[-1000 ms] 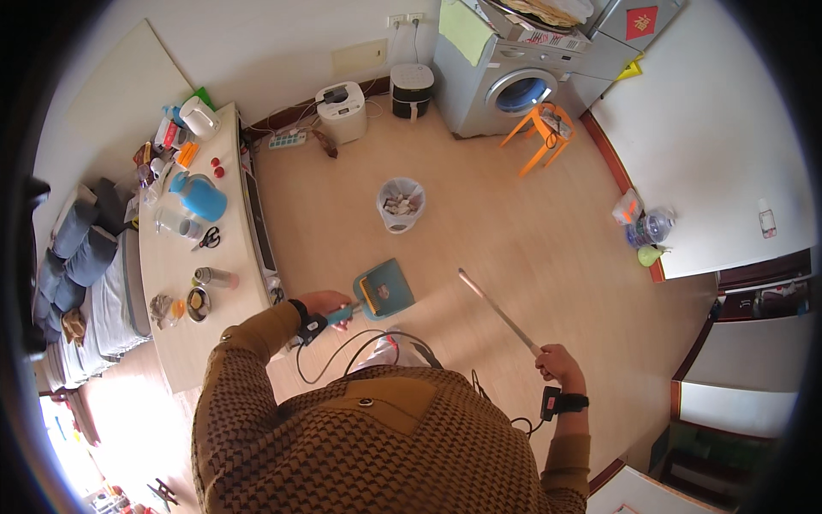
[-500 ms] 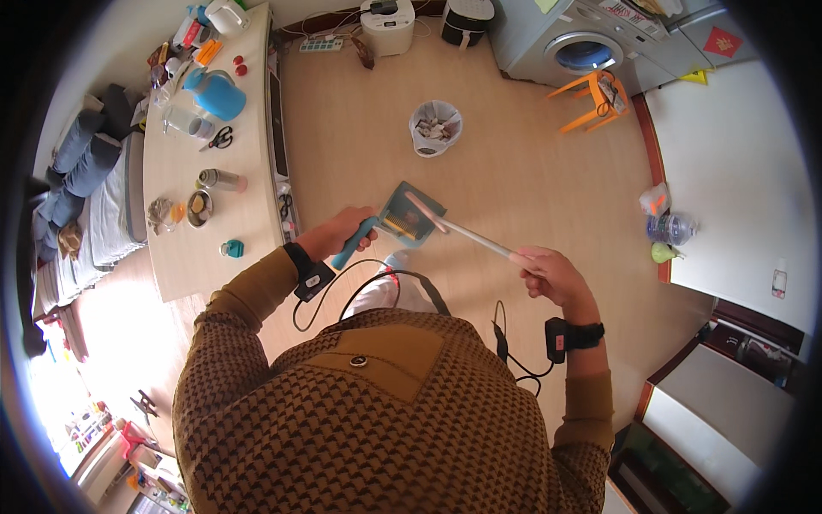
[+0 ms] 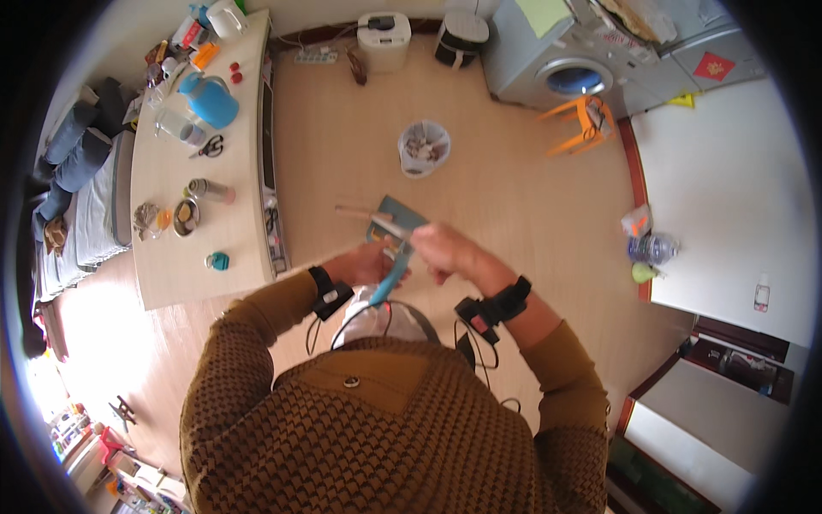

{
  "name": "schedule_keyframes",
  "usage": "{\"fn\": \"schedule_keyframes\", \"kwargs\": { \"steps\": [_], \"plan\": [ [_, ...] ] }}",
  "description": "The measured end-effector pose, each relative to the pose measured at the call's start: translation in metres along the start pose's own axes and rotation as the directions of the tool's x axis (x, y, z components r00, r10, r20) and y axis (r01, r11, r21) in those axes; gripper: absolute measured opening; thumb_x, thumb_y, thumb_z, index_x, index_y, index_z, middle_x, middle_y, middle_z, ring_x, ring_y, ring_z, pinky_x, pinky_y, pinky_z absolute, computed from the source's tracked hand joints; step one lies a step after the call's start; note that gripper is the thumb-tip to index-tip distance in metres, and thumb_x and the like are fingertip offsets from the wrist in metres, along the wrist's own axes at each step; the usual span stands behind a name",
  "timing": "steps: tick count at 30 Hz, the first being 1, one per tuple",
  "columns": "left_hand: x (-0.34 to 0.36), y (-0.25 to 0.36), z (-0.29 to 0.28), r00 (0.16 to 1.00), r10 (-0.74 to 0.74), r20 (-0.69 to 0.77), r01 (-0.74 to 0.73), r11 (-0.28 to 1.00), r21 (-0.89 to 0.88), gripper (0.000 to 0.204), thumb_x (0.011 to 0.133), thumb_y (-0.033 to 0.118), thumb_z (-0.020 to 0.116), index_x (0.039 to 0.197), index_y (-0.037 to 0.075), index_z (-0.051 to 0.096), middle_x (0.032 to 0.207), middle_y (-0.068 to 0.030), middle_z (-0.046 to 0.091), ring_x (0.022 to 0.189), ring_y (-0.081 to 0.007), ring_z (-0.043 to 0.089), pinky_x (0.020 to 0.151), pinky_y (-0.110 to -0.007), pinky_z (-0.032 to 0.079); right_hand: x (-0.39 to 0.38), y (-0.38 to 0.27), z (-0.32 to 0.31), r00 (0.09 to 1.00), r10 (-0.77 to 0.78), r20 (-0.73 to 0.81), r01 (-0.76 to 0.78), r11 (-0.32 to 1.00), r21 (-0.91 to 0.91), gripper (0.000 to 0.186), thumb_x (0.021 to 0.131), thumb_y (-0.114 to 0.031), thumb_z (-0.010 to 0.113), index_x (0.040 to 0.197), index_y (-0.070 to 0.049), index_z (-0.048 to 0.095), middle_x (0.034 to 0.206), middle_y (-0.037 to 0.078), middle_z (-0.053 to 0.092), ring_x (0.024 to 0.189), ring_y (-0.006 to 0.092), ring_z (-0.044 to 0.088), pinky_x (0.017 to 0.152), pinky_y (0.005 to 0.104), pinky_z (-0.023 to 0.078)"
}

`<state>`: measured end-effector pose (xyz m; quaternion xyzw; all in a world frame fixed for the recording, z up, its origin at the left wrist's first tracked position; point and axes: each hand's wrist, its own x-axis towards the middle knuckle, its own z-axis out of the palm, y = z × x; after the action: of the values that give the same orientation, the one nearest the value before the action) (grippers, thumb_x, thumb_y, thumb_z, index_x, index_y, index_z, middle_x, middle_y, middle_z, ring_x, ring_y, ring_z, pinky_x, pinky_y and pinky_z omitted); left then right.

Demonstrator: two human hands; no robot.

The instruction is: The person sweeps the floor with a broom and dustpan in a living room and bedroom, gathering debris into the dustpan and emptying it into a trash bin. The person moves between rooms to continue sweeping and then returns to the living room to finish.

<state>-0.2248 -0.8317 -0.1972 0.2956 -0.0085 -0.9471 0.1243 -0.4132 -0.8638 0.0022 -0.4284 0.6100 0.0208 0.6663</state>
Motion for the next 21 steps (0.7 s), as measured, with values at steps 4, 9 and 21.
{"fn": "schedule_keyframes", "kwargs": {
  "steps": [4, 9, 21],
  "plan": [
    [0.022, -0.008, 0.007, 0.985, -0.049, -0.163, 0.009, 0.972, -0.237, 0.077, 0.105, 0.053, 0.036, 0.138, -0.017, 0.031, 0.121, -0.0344, 0.054, 0.112, -0.0454, 0.055, 0.103, -0.059, 0.043, 0.007, 0.002, 0.013, 0.999, 0.025, 0.029, -0.025, 1.000, 0.000, 0.030, 0.101, -0.034, 0.053, 0.092, -0.006, 0.055, 0.072, 0.001, 0.046, 0.046, 0.0101, 0.048, 0.040, 0.0276, 0.048],
    [0.047, -0.025, -0.004, 0.996, 0.037, -0.075, -0.053, 0.974, -0.220, 0.074, 0.104, 0.054, 0.036, 0.133, -0.014, 0.035, 0.122, -0.0332, 0.052, 0.112, -0.0452, 0.055, 0.105, -0.062, 0.042, 0.002, 0.015, 0.021, 0.999, 0.003, 0.041, -0.005, 0.999, 0.053, 0.030, 0.102, -0.035, 0.051, 0.092, -0.007, 0.056, 0.072, 0.000, 0.045, 0.048, 0.0088, 0.048, 0.040, 0.0271, 0.048],
    [0.058, -0.011, 0.007, 0.979, -0.144, -0.145, 0.093, 0.945, -0.312, 0.062, 0.103, 0.054, 0.041, 0.135, 0.001, 0.036, 0.123, -0.0295, 0.051, 0.113, -0.0445, 0.055, 0.105, -0.065, 0.040, -0.016, 0.009, 0.011, 0.993, 0.029, -0.114, -0.019, 0.996, 0.085, 0.034, 0.101, -0.032, 0.048, 0.086, -0.002, 0.056, 0.069, 0.003, 0.051, 0.050, 0.0106, 0.049, 0.041, 0.0278, 0.047]
  ]
}}
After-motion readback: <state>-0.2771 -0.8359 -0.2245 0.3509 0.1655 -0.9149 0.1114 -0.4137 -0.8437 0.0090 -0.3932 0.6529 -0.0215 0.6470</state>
